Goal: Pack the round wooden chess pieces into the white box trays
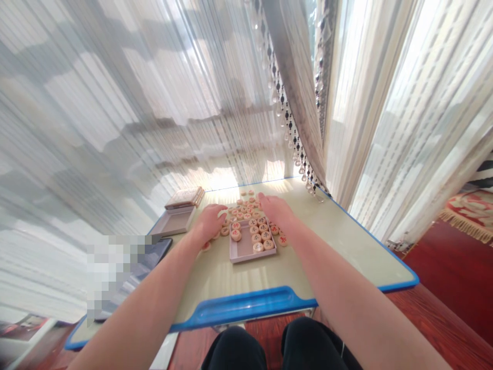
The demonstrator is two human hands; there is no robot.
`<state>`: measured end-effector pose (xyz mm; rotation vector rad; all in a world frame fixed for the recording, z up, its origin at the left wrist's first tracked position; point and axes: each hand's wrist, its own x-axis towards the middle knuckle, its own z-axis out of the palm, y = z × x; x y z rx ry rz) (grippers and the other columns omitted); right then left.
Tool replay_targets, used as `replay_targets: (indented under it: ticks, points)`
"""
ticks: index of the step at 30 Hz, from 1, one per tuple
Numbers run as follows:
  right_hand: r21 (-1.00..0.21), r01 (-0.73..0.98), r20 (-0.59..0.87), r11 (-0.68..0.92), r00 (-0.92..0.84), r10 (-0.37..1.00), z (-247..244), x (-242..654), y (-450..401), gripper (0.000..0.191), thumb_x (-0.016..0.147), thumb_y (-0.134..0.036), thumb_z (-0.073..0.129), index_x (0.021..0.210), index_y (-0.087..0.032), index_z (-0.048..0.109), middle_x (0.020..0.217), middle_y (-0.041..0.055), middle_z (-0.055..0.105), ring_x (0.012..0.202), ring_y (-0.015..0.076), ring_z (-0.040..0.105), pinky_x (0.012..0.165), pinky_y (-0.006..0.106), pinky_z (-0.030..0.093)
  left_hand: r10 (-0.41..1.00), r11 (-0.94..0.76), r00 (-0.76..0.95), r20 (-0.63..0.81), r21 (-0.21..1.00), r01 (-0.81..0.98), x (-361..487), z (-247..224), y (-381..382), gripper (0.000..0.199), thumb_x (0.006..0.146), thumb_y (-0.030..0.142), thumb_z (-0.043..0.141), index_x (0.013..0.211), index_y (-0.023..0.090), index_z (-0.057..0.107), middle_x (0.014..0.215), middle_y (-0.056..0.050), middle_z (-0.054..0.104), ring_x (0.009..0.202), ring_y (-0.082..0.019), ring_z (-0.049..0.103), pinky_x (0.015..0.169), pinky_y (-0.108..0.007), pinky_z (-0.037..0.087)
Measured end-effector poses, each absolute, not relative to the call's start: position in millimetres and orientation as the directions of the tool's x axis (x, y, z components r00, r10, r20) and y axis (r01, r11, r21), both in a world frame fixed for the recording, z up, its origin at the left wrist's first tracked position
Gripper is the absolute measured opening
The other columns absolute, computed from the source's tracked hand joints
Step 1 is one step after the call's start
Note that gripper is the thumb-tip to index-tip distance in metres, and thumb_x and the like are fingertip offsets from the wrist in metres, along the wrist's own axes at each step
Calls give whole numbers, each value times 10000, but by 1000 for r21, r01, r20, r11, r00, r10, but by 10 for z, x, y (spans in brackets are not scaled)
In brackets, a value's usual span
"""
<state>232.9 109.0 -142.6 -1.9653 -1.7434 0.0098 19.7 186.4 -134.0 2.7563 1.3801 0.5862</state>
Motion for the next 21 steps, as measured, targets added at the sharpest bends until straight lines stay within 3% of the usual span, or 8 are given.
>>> replay_targets:
  ticks: [3, 7, 11, 16, 21]
  points:
    - [-423, 879, 231, -218, 338, 912, -1377, 2343, 1071, 595, 932, -417, 116, 956, -167, 656, 998, 128, 658, 911, 215, 591, 763, 316, 432, 783, -602, 519, 343, 204, 772, 194, -1371, 1909, 376, 839, 243, 404, 1162, 169, 580, 1204, -66, 592, 1132, -205, 509, 1003, -320, 373]
    - [-344, 886, 208, -312, 396, 894, -1310, 2314, 1013, 575, 901, -478, 185, 1008, -155, 648, 1109, 170, 595, 1067, 319, 500, 856, 428, 386, 738, -671, 564, 370, 308, 675, 224, -1373, 1891, 452, 896, 321, 311, 1282, 154, 477, 1335, -60, 490, 1245, -177, 418, 1071, -306, 298]
    - [-327, 860, 106, -393, 446, 889, -1320, 2373, 1026, 611, 911, -460, 131, 1073, -144, 628, 1132, 187, 586, 1059, 302, 527, 883, 440, 374, 703, -711, 616, 355, 371, 598, 270, -1420, 1888, 507, 923, 383, 225, 1331, 156, 420, 1384, -61, 429, 1302, -190, 344, 1093, -339, 265]
    - [-308, 811, -32, -498, 514, 857, -1356, 2482, 1077, 533, 906, -405, 231, 1115, -90, 606, 1164, 250, 561, 1066, 327, 538, 834, 460, 402, 712, -700, 629, 311, 258, 666, 260, -1437, 1942, 488, 929, 371, 213, 1253, 150, 503, 1375, -92, 437, 1313, -208, 324, 1085, -346, 268]
    - [-310, 839, -37, -448, 460, 887, -1365, 2483, 1131, 367, 829, -338, 429, 1003, -107, 654, 1055, 201, 635, 966, 290, 593, 771, 371, 441, 726, -685, 614, 309, 243, 687, 242, -1416, 1956, 435, 919, 362, 243, 1086, 178, 601, 1227, -79, 580, 1175, -194, 490, 1014, -319, 351]
